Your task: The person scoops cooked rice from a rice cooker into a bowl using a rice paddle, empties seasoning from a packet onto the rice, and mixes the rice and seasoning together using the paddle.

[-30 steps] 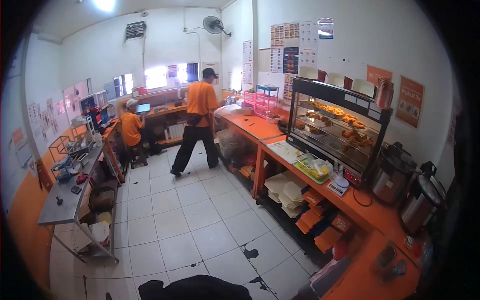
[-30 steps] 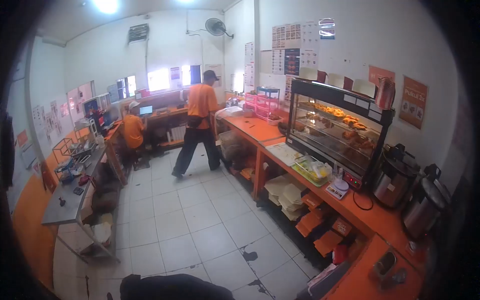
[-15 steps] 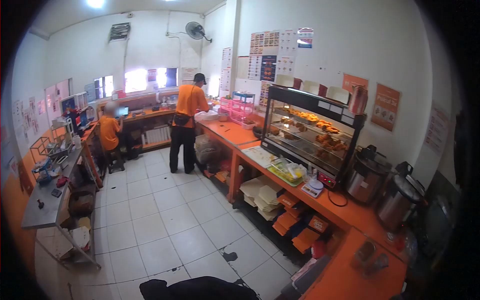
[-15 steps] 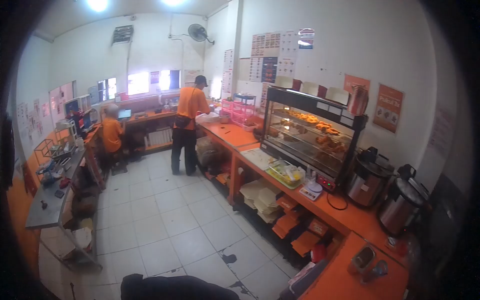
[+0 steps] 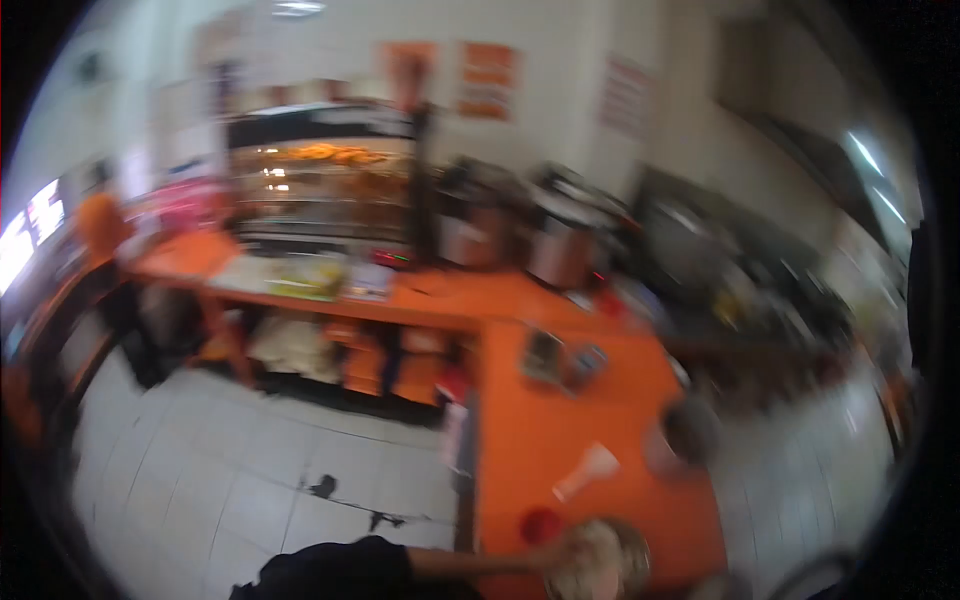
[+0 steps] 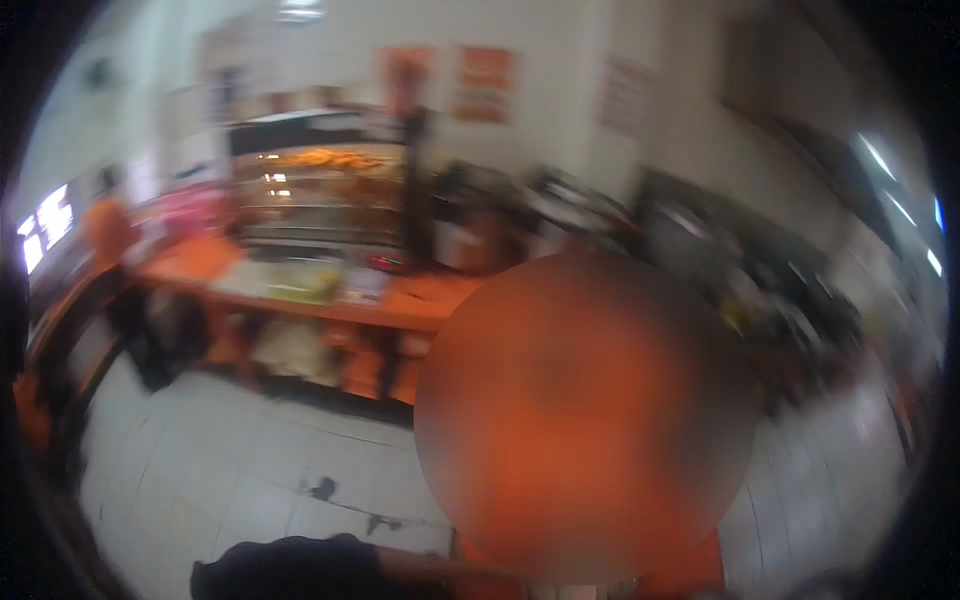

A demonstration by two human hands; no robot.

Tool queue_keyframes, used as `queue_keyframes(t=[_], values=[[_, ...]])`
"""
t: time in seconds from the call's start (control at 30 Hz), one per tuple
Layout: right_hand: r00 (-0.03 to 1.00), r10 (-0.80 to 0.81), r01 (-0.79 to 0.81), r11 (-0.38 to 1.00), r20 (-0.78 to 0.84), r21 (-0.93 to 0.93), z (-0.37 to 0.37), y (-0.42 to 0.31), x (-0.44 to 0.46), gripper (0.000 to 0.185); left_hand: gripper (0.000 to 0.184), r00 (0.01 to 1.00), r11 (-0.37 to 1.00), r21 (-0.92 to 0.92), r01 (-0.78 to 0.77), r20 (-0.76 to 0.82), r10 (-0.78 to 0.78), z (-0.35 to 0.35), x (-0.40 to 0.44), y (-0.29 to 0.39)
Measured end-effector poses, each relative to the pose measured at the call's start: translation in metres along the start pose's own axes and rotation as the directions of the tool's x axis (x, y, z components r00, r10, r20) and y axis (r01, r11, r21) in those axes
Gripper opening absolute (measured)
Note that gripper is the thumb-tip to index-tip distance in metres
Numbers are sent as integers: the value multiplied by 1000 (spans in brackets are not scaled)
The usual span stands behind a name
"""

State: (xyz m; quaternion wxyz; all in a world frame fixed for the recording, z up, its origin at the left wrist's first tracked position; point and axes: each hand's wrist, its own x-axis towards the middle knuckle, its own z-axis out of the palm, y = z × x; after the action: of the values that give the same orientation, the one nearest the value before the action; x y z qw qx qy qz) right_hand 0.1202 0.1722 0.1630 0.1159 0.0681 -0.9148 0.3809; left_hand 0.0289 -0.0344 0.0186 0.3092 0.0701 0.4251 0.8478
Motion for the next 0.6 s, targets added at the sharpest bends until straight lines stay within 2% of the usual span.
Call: queue_keyframes(t=[0.1,0.13,0.17,0.2,0.23,0.3,0.37,0.43,0.47,0.57,0.6], values=[[978,180,-188,979,-108,-76,0,-14,-35,33,63,992,986,-143,91,97,-77,-3,2,12],[921,364,-389,881,-140,-268,-4,-34,-41,32,63,984,977,-172,129,141,-105,-2,6,23],[928,294,-332,932,-231,-145,-5,-49,-40,31,66,978,973,-103,206,30,-204,11,8,35],[914,236,-293,946,-331,-136,6,-38,-46,30,67,964,956,-129,262,87,-252,18,2,48],[885,250,-294,954,-394,-54,9,-52,-42,29,68,952,944,-149,295,135,-276,23,0,61],[856,277,-337,939,-437,-64,22,-73,-48,30,68,932,930,-151,337,196,-306,36,-8,77],[897,6,-135,956,-442,-261,41,-80,-42,31,69,910,911,-168,378,249,-331,40,-10,87],[925,45,-175,931,-378,-319,70,-71,-37,33,70,880,881,-197,431,306,-362,45,-11,93],[938,65,-190,919,-342,-346,80,-62,-35,33,70,882,880,-189,437,284,-377,47,-12,94],[804,440,-541,821,-400,-183,84,-46,-26,36,69,890,888,-153,434,221,-398,48,-15,100],[801,390,-502,851,-454,-155,81,-50,-23,36,69,896,896,-133,425,206,-394,48,-14,102]])
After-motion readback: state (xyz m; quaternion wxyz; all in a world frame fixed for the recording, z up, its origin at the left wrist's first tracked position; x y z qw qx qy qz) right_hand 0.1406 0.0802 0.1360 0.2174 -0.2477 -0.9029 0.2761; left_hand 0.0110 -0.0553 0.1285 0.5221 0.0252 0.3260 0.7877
